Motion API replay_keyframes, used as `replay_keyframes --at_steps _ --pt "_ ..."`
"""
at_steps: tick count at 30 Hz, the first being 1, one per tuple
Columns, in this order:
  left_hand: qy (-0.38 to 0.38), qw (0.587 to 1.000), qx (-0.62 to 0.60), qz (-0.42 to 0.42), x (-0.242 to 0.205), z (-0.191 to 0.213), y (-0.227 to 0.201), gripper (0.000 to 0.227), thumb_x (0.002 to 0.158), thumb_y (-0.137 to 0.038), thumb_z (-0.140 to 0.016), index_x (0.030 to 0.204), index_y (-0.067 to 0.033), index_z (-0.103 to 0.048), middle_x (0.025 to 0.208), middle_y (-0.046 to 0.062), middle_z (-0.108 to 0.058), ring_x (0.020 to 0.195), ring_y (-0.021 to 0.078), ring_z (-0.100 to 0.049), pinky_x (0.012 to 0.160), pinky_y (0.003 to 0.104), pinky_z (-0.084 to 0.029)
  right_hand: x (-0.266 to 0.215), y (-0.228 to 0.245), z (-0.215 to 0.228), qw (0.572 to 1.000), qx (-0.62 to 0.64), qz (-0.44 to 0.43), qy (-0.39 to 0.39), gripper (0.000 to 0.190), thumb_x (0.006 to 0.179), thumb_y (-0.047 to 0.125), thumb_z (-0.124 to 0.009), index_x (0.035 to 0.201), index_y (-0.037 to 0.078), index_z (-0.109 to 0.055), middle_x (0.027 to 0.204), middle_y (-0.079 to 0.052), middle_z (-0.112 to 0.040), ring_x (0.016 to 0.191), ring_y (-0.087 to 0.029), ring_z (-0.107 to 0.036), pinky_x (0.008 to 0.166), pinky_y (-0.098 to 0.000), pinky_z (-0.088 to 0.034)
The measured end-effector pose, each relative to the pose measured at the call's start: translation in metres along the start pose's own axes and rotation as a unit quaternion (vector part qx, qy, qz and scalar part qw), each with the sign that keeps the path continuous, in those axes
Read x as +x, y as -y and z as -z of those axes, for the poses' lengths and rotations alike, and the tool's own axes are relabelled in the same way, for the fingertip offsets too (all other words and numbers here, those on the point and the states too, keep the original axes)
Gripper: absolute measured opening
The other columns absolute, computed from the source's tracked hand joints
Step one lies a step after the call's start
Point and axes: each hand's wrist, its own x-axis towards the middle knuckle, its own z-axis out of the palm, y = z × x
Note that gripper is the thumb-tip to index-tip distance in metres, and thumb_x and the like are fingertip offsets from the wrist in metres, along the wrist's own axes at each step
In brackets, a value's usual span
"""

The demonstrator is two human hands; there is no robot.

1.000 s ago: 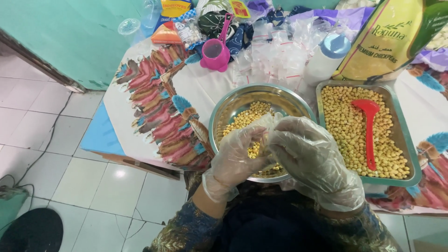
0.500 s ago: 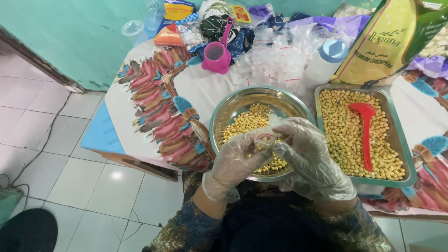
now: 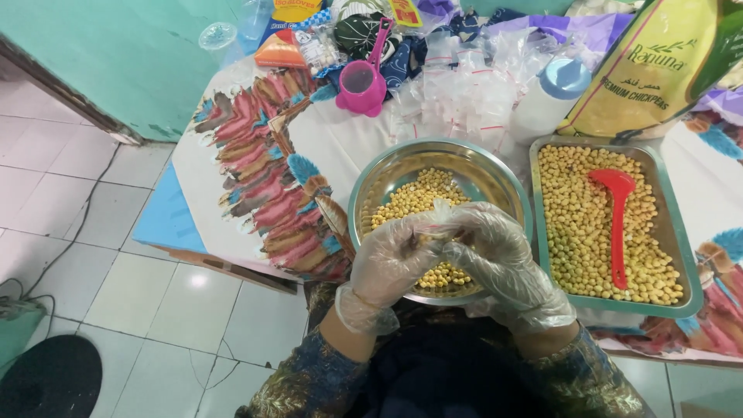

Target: The person puts chickpeas into small plastic bags by hand and adds a small item to each bag while sitting at a table.

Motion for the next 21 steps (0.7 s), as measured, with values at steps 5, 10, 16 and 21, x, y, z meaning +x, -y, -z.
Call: replay_keyframes --at_steps 5,10,16,21 --pt "-0.016 0.998 0.053 0.008 0.004 0.003 0.001 0.012 0.088 0.003 -0.077 0.1 0.002 -0.075 0.079 0.005 -0.068 0.075 0.0053 -0.056 0.071 0.025 -0.057 -0.003 -0.016 0.0 0.999 0.005 -0.035 -0.027 0.018 0.085 0.001 -0.079 0.102 -0.002 -0.075 0.094 -0.02 -0.07 0.089 -0.023 -0.07 0.072 -0.0388 -0.059" --pt "-0.04 0.997 0.072 0.005 0.001 0.005 0.016 0.013 0.086 0.005 -0.076 0.099 0.0021 -0.076 0.08 0.008 -0.068 0.075 0.0078 -0.055 0.07 0.028 -0.058 -0.01 -0.026 0.005 0.998 0.005 -0.055 -0.031 0.017 0.084 0.0 -0.079 0.099 -0.004 -0.074 0.094 -0.021 -0.069 0.091 -0.026 -0.071 0.074 -0.0404 -0.06" --pt "-0.072 0.988 0.136 0.007 0.002 0.003 0.016 0.013 0.081 -0.001 -0.083 0.092 -0.0043 -0.077 0.069 0.003 -0.062 0.067 0.0056 -0.051 0.061 0.021 -0.051 -0.013 -0.026 0.004 0.996 0.022 -0.072 -0.043 0.018 0.086 0.0 -0.078 0.103 -0.004 -0.074 0.093 -0.018 -0.069 0.089 -0.017 -0.066 0.074 -0.036 -0.059" --pt "-0.076 0.985 0.154 0.005 0.004 0.0 0.006 0.011 0.081 -0.003 -0.083 0.09 -0.0039 -0.077 0.067 0.002 -0.061 0.067 0.006 -0.05 0.061 0.022 -0.05 -0.011 -0.028 0.007 0.996 0.045 -0.076 -0.02 0.02 0.083 0.0 -0.078 0.102 -0.005 -0.075 0.09 -0.018 -0.07 0.086 -0.022 -0.07 0.073 -0.0359 -0.06"
